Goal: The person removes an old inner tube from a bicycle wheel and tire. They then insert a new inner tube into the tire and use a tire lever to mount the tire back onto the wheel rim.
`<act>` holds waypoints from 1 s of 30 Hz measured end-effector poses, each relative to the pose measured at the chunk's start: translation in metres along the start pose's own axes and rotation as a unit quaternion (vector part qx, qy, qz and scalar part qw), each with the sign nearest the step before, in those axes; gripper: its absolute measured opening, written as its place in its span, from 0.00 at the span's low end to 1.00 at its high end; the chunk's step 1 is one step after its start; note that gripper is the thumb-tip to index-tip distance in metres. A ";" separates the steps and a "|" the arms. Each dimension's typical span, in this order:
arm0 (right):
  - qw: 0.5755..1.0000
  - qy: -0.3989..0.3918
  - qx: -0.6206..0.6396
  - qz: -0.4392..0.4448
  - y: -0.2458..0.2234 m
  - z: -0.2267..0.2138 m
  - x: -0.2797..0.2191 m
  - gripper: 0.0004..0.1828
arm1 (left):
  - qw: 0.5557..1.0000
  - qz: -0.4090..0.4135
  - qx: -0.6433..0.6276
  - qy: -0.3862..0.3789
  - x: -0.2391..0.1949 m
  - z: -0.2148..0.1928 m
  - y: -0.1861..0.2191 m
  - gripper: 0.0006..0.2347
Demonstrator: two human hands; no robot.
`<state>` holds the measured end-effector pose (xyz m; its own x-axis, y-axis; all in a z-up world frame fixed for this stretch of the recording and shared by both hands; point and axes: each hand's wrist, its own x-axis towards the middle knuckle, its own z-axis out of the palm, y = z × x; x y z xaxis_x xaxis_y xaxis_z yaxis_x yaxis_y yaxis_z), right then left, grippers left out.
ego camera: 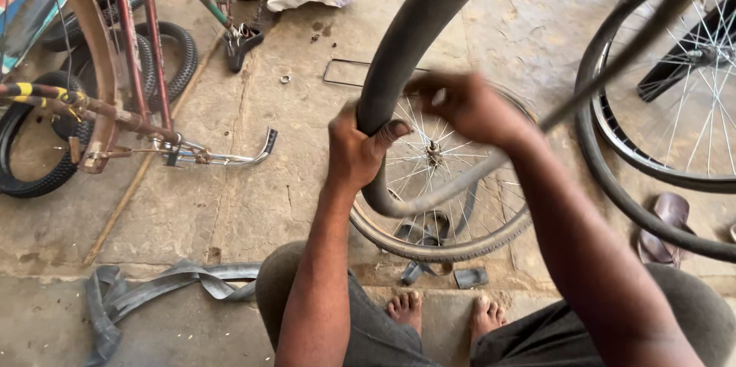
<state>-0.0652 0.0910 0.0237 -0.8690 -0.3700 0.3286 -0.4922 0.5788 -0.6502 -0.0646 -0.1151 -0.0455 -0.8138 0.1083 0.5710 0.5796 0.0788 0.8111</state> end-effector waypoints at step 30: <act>0.930 0.068 0.300 0.202 0.083 0.089 -0.052 0.10 | 0.970 -0.143 0.179 -0.084 -0.007 0.028 -0.071 0.36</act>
<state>-0.0565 0.0940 -0.1085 -0.9953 -0.0918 0.0320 -0.0435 0.1268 -0.9910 -0.0993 -0.0936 -0.1106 -0.9422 0.1892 0.2766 0.3341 0.4642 0.8203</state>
